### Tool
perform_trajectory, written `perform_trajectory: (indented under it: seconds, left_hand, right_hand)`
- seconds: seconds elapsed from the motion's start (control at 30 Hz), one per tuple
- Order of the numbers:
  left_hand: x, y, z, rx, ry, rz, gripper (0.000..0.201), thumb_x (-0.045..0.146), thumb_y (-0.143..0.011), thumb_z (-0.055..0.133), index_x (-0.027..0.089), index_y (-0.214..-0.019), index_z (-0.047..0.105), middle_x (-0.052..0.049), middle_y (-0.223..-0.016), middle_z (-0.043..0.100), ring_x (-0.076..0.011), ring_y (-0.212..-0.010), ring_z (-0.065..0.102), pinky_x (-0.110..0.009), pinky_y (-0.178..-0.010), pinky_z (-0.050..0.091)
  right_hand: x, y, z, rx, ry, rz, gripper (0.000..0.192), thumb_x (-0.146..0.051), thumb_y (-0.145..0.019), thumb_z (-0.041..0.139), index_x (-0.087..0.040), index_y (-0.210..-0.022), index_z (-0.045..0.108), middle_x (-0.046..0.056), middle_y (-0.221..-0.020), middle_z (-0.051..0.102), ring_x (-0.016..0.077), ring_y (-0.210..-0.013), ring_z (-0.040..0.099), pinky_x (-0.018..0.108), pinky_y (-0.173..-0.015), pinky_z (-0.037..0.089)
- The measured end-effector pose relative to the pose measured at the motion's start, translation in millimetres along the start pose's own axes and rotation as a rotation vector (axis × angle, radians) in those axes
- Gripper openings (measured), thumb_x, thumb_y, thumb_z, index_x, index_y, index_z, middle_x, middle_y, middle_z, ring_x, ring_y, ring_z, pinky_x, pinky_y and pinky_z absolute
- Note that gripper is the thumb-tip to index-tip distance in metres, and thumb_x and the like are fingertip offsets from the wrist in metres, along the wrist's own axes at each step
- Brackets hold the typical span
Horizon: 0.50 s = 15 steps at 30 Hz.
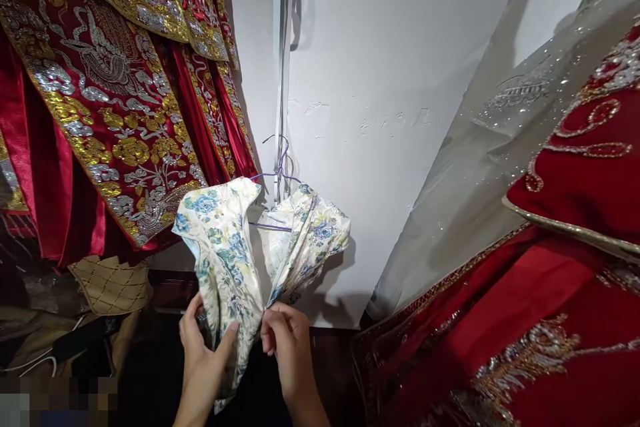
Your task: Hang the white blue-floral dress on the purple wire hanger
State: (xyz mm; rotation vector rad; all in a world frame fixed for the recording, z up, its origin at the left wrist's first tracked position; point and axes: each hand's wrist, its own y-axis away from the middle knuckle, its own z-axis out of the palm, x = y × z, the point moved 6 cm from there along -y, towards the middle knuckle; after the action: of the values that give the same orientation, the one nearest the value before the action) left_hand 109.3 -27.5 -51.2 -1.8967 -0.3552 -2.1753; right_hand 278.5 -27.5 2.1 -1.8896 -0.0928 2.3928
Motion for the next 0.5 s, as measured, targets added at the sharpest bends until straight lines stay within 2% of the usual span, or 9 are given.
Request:
perform_trajectory:
  seconds: [0.07, 0.1, 0.13, 0.2, 0.3, 0.4, 0.5]
  left_hand:
    - [13, 10, 2.4, 0.112, -0.206, 0.294, 0.078, 0.039, -0.079, 0.074, 0.025, -0.147, 0.037, -0.013, -0.155, 0.032, -0.0324, -0.148, 0.026, -0.049, -0.123, 0.021]
    - [18, 16, 8.8, 0.1, -0.266, 0.398, 0.065, 0.04, -0.083, 0.068, 0.023, -0.142, 0.045, -0.013, -0.15, 0.039, -0.0326, -0.143, 0.034, -0.05, -0.12, 0.027]
    - [19, 20, 18.0, 0.024, -0.275, 0.444, 0.053, 0.039, -0.087, 0.063, 0.023, -0.136, 0.051, -0.013, -0.144, 0.046, -0.0315, -0.138, 0.041, -0.05, -0.116, 0.033]
    - [20, 25, 32.2, -0.101, -0.225, 0.455, 0.036, 0.037, -0.091, 0.055, 0.023, -0.124, 0.06, -0.011, -0.13, 0.057, -0.0286, -0.126, 0.053, -0.044, -0.108, 0.041]
    - [23, 24, 39.7, -0.127, -0.166, 0.435, 0.022, 0.035, -0.09, 0.056, 0.021, -0.104, 0.066, -0.008, -0.107, 0.065, -0.0252, -0.104, 0.062, -0.036, -0.092, 0.048]
    - [26, 21, 46.4, -0.198, -0.173, 0.426, 0.017, 0.034, -0.091, 0.054, 0.02, -0.089, 0.064, -0.004, -0.087, 0.062, -0.0207, -0.084, 0.061, -0.03, -0.077, 0.047]
    - [22, 22, 53.2, -0.291, -0.205, 0.422, 0.02, 0.034, -0.094, 0.052, 0.02, -0.085, 0.062, -0.003, -0.079, 0.059, -0.0184, -0.076, 0.057, -0.027, -0.073, 0.044]
  right_hand:
    - [-1, -1, 10, -0.067, 0.015, 0.016, 0.035, -0.034, -0.087, 0.053, -0.018, -0.056, 0.056, -0.002, -0.047, 0.047, 0.0101, -0.044, 0.041, 0.024, -0.047, 0.03]
    - [-1, -1, 15, -0.097, 0.025, 0.02, 0.035, -0.033, -0.087, 0.053, -0.017, -0.056, 0.058, -0.002, -0.046, 0.048, 0.01, -0.044, 0.042, 0.024, -0.047, 0.03]
    - [-3, -2, 19, -0.12, 0.037, 0.019, 0.034, -0.032, -0.086, 0.053, -0.016, -0.058, 0.06, -0.002, -0.046, 0.049, 0.0099, -0.043, 0.043, 0.024, -0.047, 0.03]
    - [-5, -4, 23, -0.161, 0.075, 0.014, 0.032, -0.03, -0.086, 0.052, -0.016, -0.059, 0.064, -0.001, -0.046, 0.052, 0.0096, -0.043, 0.044, 0.023, -0.047, 0.03]
    - [-6, -3, 23, -0.214, 0.133, 0.049, 0.03, -0.027, -0.086, 0.05, -0.015, -0.063, 0.067, -0.001, -0.047, 0.055, 0.0097, -0.043, 0.048, 0.023, -0.047, 0.029]
    - [-2, -2, 15, -0.208, 0.139, 0.126, 0.031, -0.03, -0.086, 0.051, -0.014, -0.067, 0.068, 0.0, -0.045, 0.056, 0.0086, -0.038, 0.043, 0.023, -0.043, 0.025]
    - [3, -5, 3, -0.117, 0.03, 0.194, 0.036, -0.041, -0.087, 0.053, -0.013, -0.07, 0.068, -0.001, -0.043, 0.053, 0.0071, -0.036, 0.035, 0.023, -0.041, 0.02]
